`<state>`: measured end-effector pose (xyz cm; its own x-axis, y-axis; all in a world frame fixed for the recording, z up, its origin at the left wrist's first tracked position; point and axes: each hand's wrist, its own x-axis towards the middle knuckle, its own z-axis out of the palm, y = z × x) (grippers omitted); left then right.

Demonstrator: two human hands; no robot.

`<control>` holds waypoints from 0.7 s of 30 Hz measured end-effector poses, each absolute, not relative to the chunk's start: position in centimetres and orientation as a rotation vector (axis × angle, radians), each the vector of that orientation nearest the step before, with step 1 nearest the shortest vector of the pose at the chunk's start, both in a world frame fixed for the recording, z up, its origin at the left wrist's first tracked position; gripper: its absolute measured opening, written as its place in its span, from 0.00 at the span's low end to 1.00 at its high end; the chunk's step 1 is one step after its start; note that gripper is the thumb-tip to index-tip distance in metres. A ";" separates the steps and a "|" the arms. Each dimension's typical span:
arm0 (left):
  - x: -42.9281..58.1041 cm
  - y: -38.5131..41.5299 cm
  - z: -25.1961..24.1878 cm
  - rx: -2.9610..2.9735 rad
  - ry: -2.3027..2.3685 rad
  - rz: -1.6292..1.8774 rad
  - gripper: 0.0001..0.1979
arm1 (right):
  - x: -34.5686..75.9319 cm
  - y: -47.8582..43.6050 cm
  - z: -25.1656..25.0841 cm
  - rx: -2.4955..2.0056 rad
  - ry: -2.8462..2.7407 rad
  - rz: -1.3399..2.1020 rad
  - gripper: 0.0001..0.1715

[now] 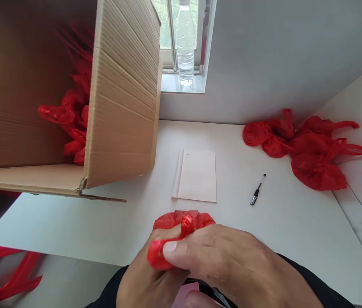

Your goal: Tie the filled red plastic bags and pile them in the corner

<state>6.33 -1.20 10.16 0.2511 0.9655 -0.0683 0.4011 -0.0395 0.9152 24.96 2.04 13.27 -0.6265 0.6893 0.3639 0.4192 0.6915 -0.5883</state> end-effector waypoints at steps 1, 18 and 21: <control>6.1 -0.7 10.3 1.584 1.275 0.761 0.13 | 24.9 2.3 13.3 -0.849 -2.327 0.591 0.31; 3.9 1.9 9.6 1.545 0.947 0.937 0.04 | 23.1 4.6 7.9 -1.001 -2.029 1.173 0.20; 3.8 1.5 8.1 1.929 1.151 1.009 0.08 | 22.2 5.1 5.8 -1.101 -1.885 1.525 0.25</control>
